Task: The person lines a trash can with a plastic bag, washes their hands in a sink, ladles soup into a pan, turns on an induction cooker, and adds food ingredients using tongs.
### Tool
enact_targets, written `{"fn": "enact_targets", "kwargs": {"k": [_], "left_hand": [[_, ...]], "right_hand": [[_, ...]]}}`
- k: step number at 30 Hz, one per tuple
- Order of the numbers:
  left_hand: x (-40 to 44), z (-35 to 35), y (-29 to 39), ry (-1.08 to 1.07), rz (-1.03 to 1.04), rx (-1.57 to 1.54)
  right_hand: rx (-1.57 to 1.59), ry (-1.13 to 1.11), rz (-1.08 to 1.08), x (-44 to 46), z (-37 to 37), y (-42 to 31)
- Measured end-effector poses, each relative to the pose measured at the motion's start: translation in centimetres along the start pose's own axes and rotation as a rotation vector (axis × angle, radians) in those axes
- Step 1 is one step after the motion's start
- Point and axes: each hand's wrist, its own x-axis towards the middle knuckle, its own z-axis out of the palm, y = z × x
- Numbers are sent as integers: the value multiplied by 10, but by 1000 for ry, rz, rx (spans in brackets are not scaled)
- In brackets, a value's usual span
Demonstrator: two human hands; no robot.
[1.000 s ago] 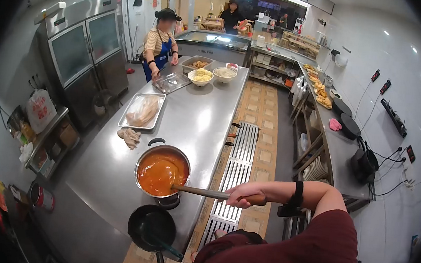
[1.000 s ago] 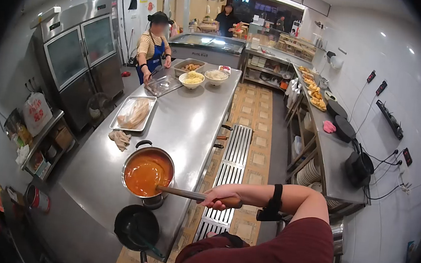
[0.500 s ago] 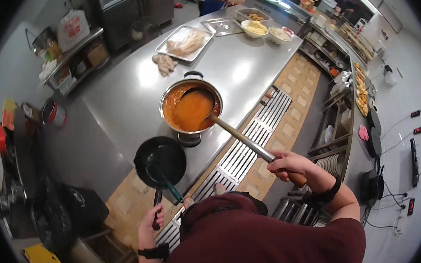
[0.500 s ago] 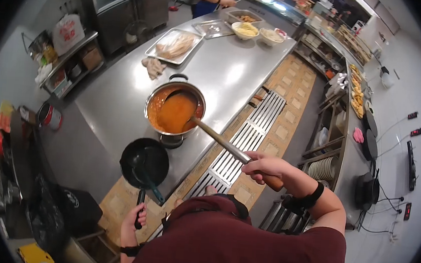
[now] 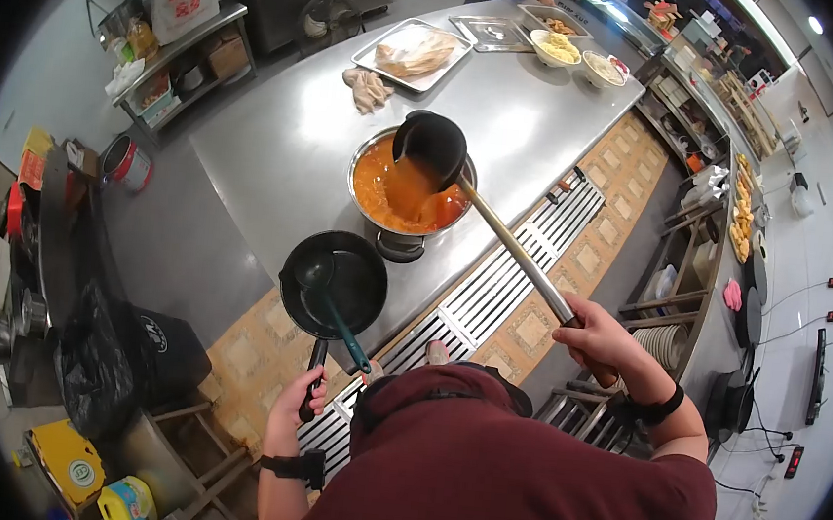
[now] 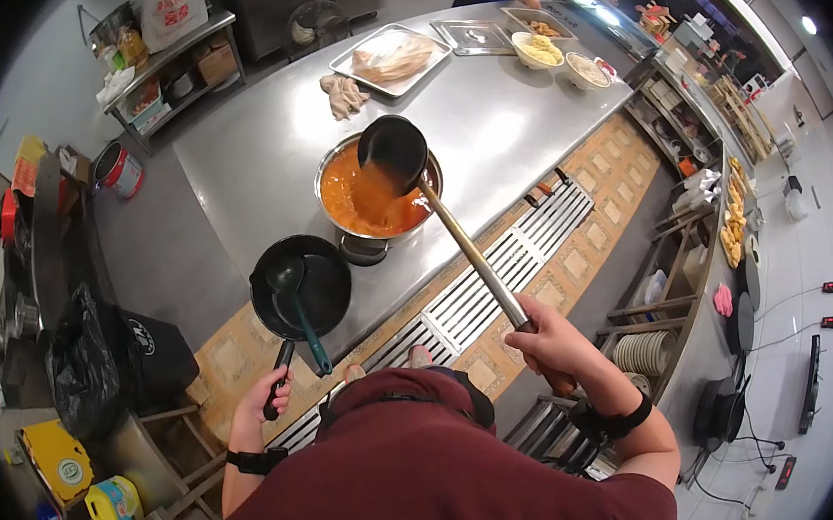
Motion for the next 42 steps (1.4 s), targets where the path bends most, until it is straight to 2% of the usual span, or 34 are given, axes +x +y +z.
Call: {"fn": "enact_targets", "kwargs": {"k": [2,5,6,8,11,12,14,15,20,23,28,32,35,42], "left_hand": [[-1,1,0,14,20,26],[-1,4,0,110,41,63],[-3,7,2,99,54,38],[2,2,5,31,13,-78],[7,-5,11,-132,-55,-219],[8,-7,13,-196,-80,-261],[7,1,15,-62,-33,-106],[5,5,16,5,-10,-29],[0,8,14,68,66,-17],[-23,19,23,95,108,-83],[-48,21,35,95,182,-70],[-70,30,46,24,176,-43],[-87,36,54,-7,131,-37],[-113,50,73,-44,80,-19]], "right_hand": [[-44,56,-16,1,3,1],[-342,204,-67,5,5,2],[-486,243,-157,9,3,6],[-772,322,-339,22,-5,23],[-910,381,-412,38,-9,33],[-928,372,-384,41,-10,34],[-959,355,-327,48,-9,32],[-920,330,-302,51,-8,29],[-788,236,-232,56,0,8],[-546,107,-47,54,7,-14],[-22,-128,54,61,4,-19],[384,-217,99,56,-3,-27],[552,-263,131,50,-12,-35],[714,-353,144,30,-28,-41]]}}
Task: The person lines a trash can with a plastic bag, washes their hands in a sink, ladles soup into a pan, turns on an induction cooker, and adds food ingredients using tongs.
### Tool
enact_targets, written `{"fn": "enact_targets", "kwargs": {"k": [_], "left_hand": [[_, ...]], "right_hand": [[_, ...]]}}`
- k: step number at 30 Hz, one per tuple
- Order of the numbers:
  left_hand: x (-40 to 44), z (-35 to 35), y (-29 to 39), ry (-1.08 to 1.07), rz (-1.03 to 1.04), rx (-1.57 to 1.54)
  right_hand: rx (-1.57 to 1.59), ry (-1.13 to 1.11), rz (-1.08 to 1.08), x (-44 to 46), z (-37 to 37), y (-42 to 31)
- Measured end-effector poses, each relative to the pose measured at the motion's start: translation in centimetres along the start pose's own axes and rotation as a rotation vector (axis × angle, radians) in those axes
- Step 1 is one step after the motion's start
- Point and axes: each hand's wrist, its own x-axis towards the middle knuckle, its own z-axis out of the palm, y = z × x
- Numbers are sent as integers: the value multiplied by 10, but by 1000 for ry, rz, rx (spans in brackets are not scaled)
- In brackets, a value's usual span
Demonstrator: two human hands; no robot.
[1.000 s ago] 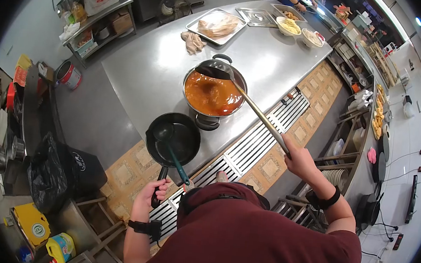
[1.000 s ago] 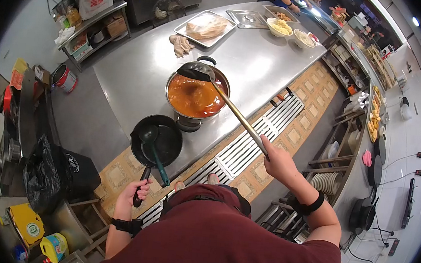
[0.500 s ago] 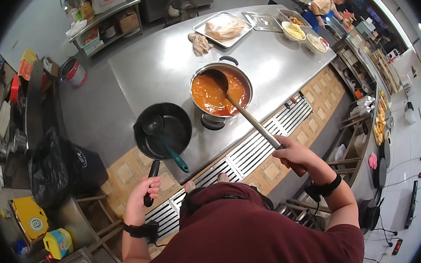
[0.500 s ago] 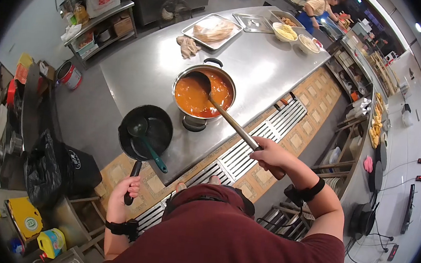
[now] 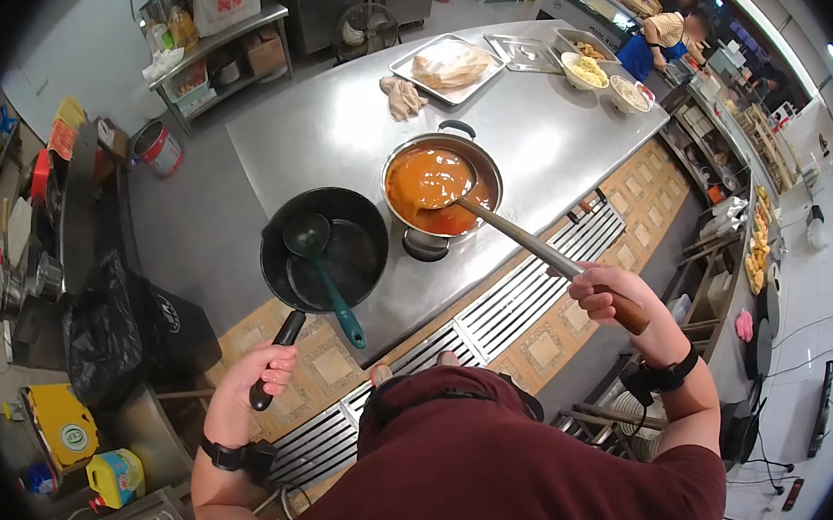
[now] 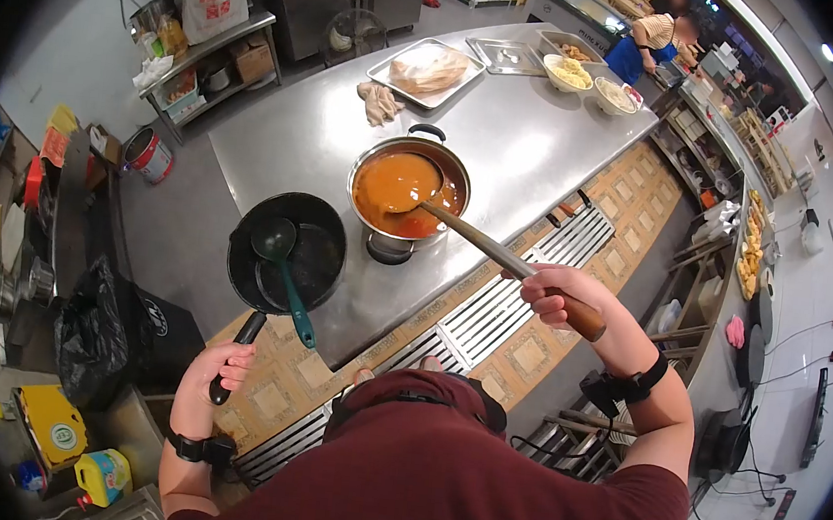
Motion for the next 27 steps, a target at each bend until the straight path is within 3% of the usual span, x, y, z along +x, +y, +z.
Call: {"fn": "enact_targets", "kwargs": {"k": [12,23,27], "left_hand": [[4,14,26,-40,-56,64],[27,69,70,-94,-143,52],[45,96,82,-184,-270,-127]], "right_hand": [[183,-96,-30,-39,13,-7],[-15,-43,-175,-99,67,-30],[-62,-23,-183,-110,74,-27]]}}
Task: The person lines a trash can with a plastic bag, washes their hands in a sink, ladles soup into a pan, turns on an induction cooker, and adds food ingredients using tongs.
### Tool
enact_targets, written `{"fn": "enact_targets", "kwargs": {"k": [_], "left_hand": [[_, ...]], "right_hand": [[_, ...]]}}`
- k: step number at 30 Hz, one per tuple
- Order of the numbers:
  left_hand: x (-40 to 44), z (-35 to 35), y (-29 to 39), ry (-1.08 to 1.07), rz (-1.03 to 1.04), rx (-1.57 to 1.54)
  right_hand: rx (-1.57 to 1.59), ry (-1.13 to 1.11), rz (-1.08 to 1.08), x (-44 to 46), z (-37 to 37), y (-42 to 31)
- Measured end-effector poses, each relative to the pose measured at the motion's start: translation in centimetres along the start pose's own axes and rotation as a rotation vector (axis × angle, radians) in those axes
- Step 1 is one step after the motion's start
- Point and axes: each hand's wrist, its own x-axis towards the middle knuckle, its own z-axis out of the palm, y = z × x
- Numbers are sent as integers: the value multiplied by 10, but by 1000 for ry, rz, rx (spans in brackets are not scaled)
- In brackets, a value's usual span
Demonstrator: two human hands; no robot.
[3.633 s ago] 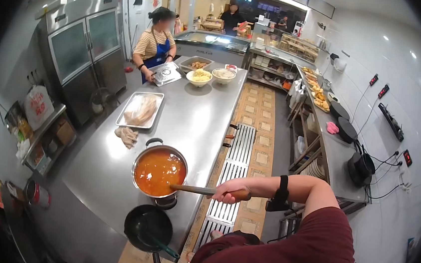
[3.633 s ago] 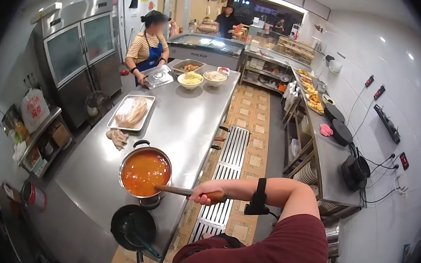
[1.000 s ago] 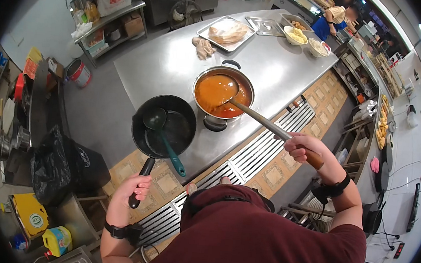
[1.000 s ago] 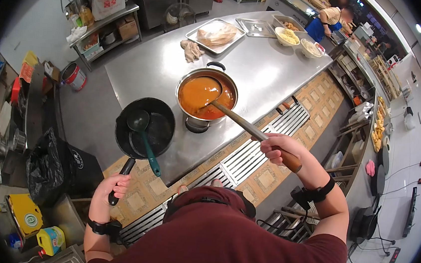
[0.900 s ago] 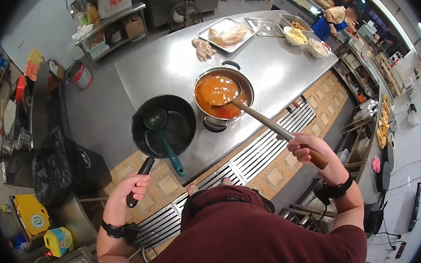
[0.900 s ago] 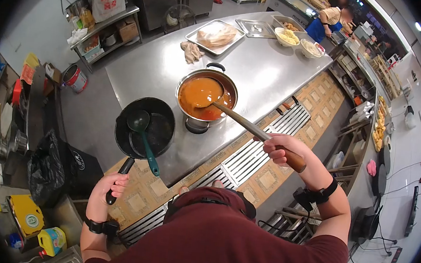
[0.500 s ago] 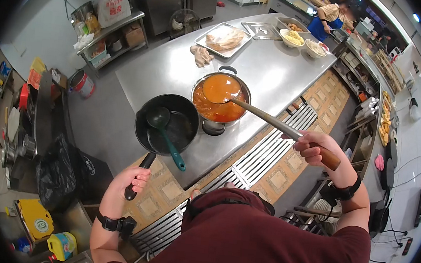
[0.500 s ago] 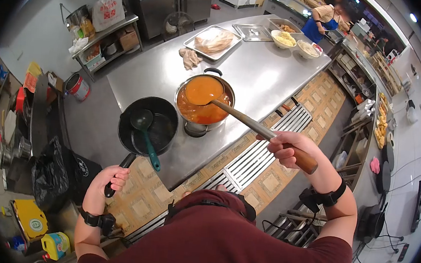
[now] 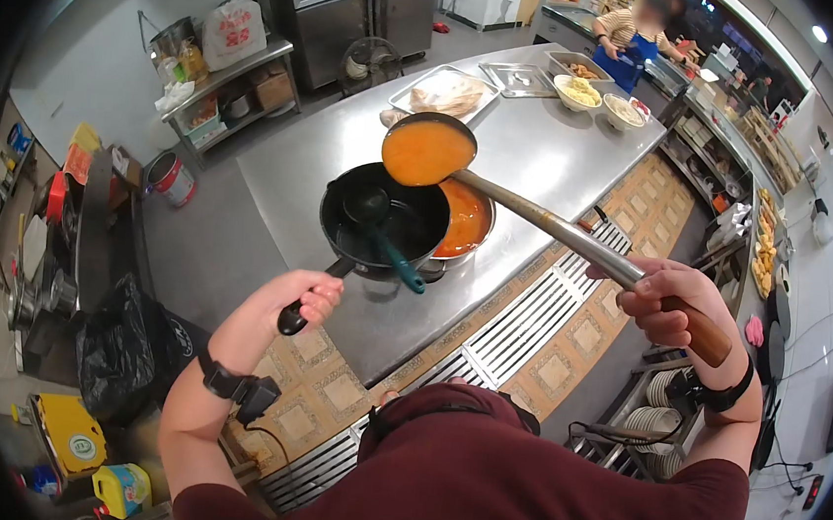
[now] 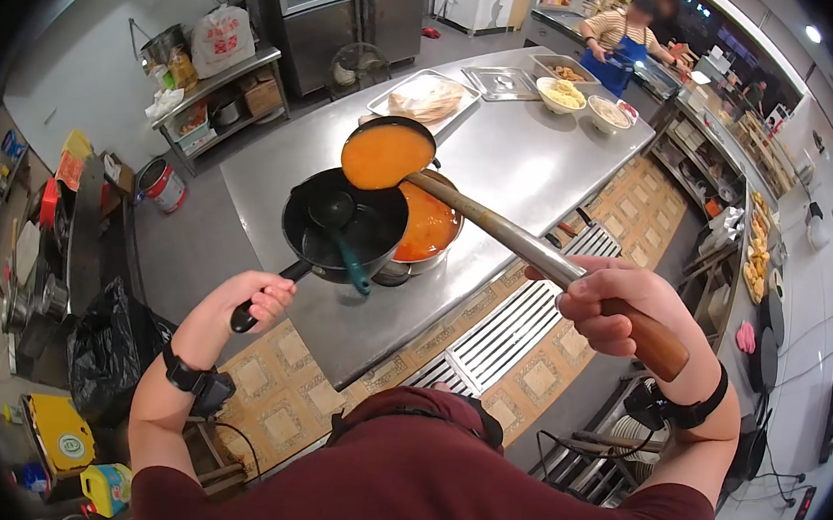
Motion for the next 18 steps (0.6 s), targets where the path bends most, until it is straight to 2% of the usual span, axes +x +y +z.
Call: {"fn": "enact_targets", "kwargs": {"k": [7,18], "left_hand": [[29,14,9,-46,26,59],[30,-5,7,-57,106,80]], "right_hand": [[-197,177,48,-5,16,10],[-575,167,18,4,-1,26]]}}
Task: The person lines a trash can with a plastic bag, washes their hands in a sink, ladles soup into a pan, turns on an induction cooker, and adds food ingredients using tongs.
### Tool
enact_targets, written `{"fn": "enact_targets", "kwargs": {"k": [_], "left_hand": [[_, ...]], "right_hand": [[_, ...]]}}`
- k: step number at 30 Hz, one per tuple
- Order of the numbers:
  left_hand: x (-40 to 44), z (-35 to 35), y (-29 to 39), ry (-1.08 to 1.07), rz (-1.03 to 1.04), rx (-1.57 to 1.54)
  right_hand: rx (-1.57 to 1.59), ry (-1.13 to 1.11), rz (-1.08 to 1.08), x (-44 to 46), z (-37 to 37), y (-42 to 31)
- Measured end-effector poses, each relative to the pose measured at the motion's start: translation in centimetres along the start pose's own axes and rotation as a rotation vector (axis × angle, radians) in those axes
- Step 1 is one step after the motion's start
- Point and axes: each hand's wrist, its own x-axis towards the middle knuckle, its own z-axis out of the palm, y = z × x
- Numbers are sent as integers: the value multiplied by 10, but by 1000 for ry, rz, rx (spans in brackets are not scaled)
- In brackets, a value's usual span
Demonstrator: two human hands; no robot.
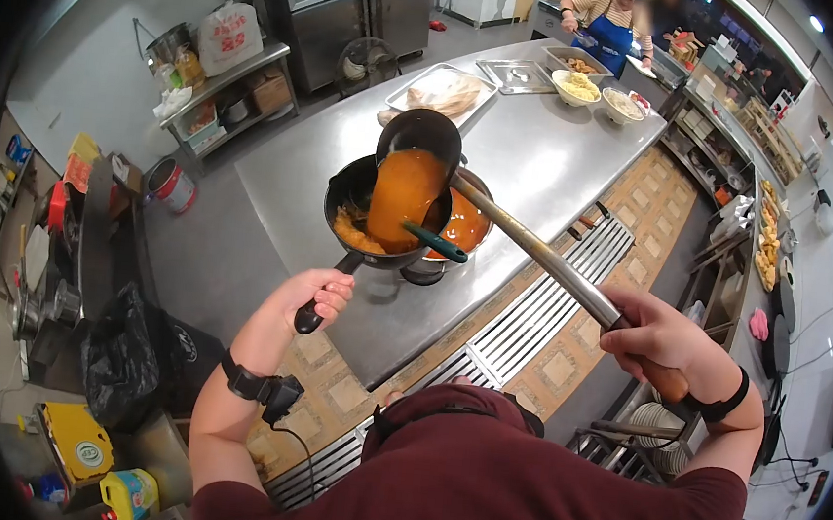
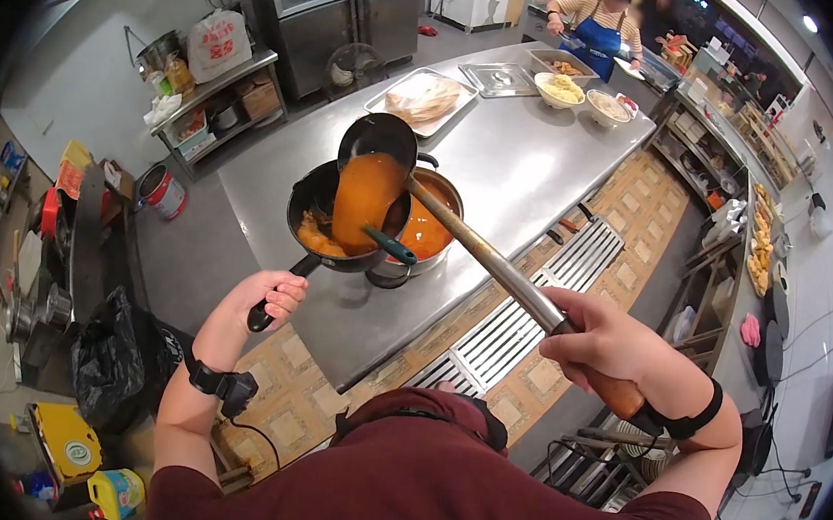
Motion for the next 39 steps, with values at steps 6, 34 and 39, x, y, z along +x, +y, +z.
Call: {"fn": "enact_targets", "kwargs": {"k": [6,34,39], "left_hand": [[-5,-2,-4,4,39,22],[-84,-43,-92,286,217,154],[-91,-40,-98,259,250,95]], "right_hand": [[-283,42,-61,0,-1,14],[-721,232,-108,105,-27,86],[-292,57,-38,115,-30,82]]}}
